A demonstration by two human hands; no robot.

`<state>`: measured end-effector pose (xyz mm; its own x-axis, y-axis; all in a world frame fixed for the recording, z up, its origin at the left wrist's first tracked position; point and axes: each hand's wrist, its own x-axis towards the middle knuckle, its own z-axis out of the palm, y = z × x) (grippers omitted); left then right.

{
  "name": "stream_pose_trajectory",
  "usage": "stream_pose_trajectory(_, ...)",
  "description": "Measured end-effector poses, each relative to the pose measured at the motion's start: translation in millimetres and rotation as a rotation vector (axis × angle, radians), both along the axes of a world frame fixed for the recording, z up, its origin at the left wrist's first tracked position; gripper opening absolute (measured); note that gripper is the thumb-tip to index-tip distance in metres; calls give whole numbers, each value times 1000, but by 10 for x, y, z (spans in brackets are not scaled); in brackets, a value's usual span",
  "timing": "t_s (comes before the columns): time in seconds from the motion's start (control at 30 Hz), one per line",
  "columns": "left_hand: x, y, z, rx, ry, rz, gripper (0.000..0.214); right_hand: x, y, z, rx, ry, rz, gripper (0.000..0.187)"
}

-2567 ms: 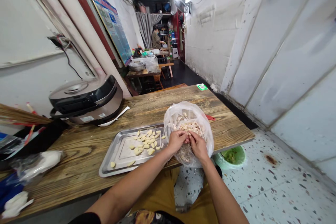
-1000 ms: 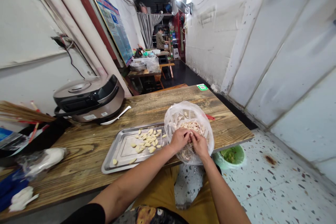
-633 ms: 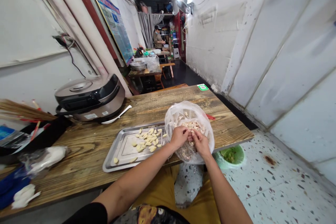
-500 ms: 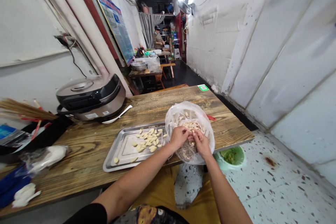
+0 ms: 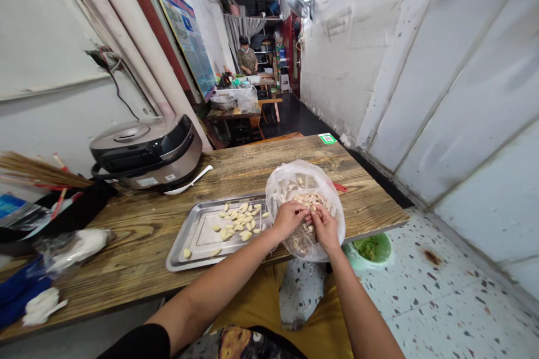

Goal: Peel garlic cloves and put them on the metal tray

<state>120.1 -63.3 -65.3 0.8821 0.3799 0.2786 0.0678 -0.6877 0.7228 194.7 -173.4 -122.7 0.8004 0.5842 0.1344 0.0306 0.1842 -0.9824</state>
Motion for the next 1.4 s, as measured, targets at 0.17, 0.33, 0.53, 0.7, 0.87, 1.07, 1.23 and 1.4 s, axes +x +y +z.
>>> stream_pose_trajectory(0.17, 3, -49, -60, -216, 26, 28, 19, -29, 15, -18, -94, -141, -53, 37)
stream_pose_trajectory(0.33, -12, -40, -98, -336, 43, 68, 21, -80, 9, 4, -232, -295, -78, 31)
stream_pose_trajectory(0.53, -4, -50, -97, -307, 69, 130, 20, -106, -5, 24, -271, -344, -121, 29)
stream_pose_trajectory(0.7, 31, 4, -73, -304, 81, 259, 15, -86, 2, 21, -181, -202, -47, 33)
stream_pose_trajectory(0.87, 39, 87, -86, -232, 51, 308, 15, -40, 12, 7, -36, -15, -63, 39)
stream_pose_trajectory(1.07, 16, -6, -101, -166, 10, 111, 26, -30, 7, -15, -116, -107, -98, 42)
stream_pose_trajectory(1.23, 18, -22, -142, -164, -114, 26, 23, -47, -3, -31, -247, -401, -110, 37)
stream_pose_trajectory(1.4, 12, 20, -191, -255, -78, -12, 19, -76, -2, -12, -343, -521, -72, 37)
